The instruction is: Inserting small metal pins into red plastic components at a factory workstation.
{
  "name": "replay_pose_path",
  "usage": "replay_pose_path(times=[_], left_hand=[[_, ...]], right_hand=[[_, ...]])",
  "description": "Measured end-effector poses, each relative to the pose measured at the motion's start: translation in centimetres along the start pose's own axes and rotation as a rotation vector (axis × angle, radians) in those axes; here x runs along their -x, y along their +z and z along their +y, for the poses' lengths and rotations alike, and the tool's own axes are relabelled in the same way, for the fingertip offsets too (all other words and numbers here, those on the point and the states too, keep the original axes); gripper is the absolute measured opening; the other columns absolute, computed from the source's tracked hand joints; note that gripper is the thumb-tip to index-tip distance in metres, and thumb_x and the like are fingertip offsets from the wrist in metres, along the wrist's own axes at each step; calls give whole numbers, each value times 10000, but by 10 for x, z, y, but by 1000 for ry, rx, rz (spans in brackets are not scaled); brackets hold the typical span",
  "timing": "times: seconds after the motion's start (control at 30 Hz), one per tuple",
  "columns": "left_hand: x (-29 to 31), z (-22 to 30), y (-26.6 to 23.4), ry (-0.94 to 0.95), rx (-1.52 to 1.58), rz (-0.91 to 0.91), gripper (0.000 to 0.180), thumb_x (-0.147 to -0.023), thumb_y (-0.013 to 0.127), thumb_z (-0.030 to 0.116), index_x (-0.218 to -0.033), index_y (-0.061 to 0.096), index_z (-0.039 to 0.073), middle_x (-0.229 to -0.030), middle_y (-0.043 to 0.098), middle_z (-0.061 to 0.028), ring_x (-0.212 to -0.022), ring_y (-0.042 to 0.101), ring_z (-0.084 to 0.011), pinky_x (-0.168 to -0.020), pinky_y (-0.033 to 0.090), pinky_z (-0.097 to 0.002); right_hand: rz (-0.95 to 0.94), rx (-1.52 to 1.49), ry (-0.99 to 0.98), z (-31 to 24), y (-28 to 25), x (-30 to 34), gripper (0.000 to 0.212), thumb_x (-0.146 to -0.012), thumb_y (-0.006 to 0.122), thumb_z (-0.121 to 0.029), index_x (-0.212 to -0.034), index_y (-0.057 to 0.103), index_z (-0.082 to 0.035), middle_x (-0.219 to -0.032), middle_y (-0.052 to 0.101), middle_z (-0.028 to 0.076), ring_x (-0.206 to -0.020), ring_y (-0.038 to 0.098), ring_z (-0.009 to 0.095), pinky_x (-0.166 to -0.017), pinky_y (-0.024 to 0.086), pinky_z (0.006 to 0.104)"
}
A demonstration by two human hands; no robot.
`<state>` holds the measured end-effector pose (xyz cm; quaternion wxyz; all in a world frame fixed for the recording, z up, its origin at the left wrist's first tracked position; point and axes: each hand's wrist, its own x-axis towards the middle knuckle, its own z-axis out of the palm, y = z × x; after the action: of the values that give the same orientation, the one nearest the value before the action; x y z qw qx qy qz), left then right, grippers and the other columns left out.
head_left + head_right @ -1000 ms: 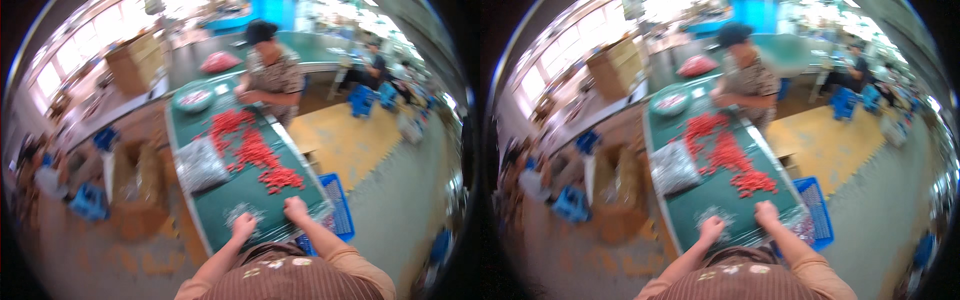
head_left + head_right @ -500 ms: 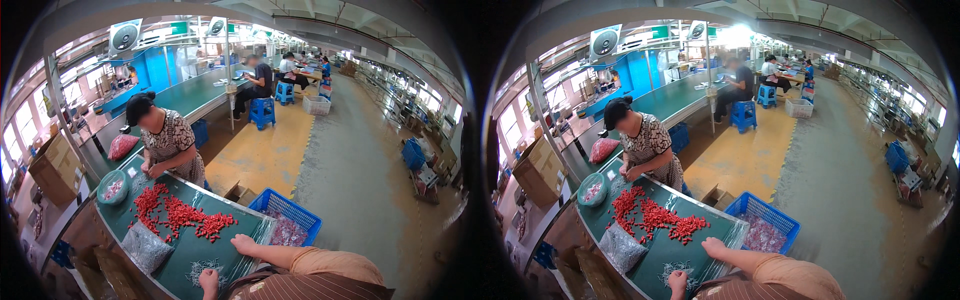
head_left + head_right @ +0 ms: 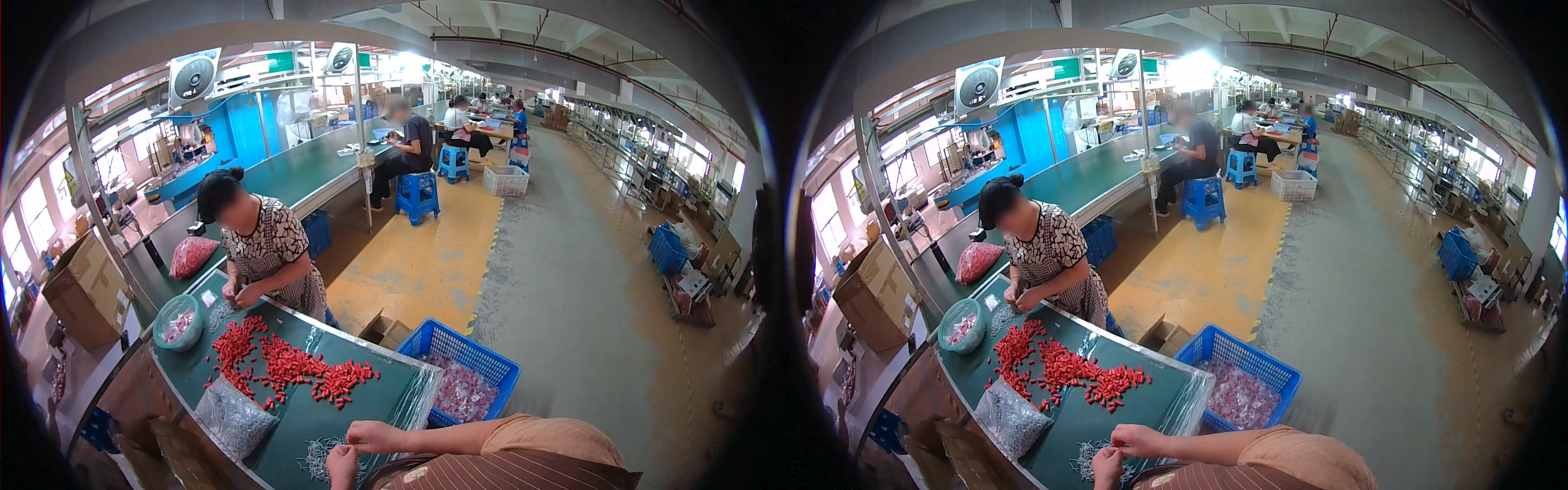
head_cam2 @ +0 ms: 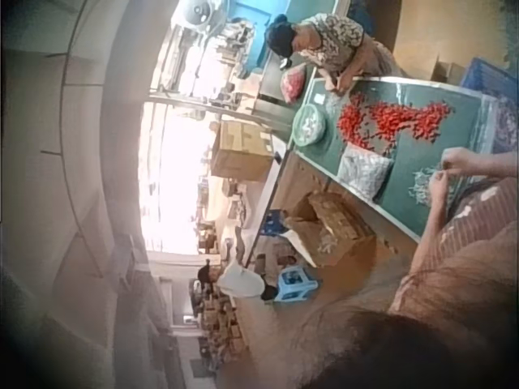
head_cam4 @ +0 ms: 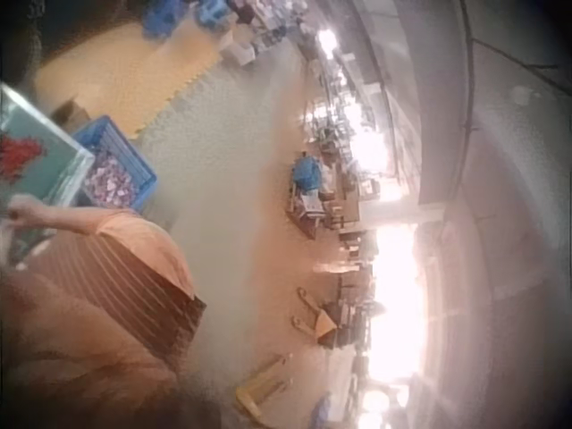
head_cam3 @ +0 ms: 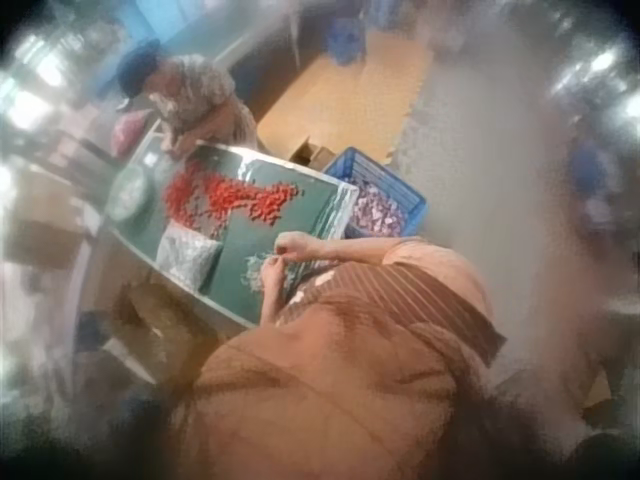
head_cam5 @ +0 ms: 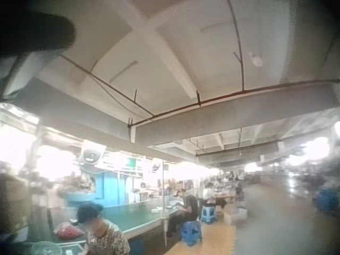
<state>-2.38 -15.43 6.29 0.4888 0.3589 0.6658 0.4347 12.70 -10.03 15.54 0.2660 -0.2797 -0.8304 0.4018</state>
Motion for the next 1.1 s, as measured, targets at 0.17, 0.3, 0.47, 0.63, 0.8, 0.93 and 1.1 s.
replay_pose_path(times=[0.17,0.3,0.47,0.63,0.8,0.93,1.1], left_hand=[[9,2,-7,14,-157,-128,249,-830,561,289,-896,631,59,-666,566,-43,-517,474,-131,-456,386,-303],[13,7,-6,-137,47,-160,249,-840,569,274,-885,632,37,-698,584,-33,-595,502,-137,-521,405,-287],[19,22,-4,-88,2,-191,261,-840,581,285,-877,641,33,-721,599,-21,-639,510,-126,-552,409,-285],[10,10,-1,3,-187,-151,289,-834,589,303,-843,655,22,-708,609,-23,-648,520,-120,-567,419,-290],[23,26,3,25,-266,-68,262,-813,582,248,-798,653,-4,-726,637,-59,-660,557,-140,-596,440,-305],[16,16,7,-10,-137,-86,247,-807,561,222,-794,654,-6,-726,641,-84,-670,569,-154,-603,444,-312],[10,6,15,35,-167,32,144,-737,633,142,-687,597,11,-615,598,-34,-505,520,-87,-445,413,-246]], right_hand=[[-13,160,-181,13,4,11,114,-740,621,-104,-800,539,-53,-807,536,89,-804,534,281,-691,433,354],[5,342,-285,5,0,15,91,-740,609,-125,-773,540,-75,-782,534,60,-788,531,241,-678,424,332],[-53,441,-261,7,-6,17,53,-733,589,-126,-732,557,-84,-785,537,40,-788,521,222,-712,436,326],[-178,385,-98,8,-6,15,37,-716,566,-101,-710,571,-65,-782,546,56,-849,541,245,-743,457,347],[-196,427,-68,-8,-9,11,62,-713,588,-126,-723,587,-66,-789,559,77,-836,569,265,-711,474,361],[-187,493,-37,-15,-13,9,93,-711,609,-160,-729,608,-68,-797,572,90,-806,591,267,-682,487,369],[-296,589,48,-4,-8,6,91,-711,606,-161,-740,625,-77,-815,582,94,-833,595,260,-702,491,366]])
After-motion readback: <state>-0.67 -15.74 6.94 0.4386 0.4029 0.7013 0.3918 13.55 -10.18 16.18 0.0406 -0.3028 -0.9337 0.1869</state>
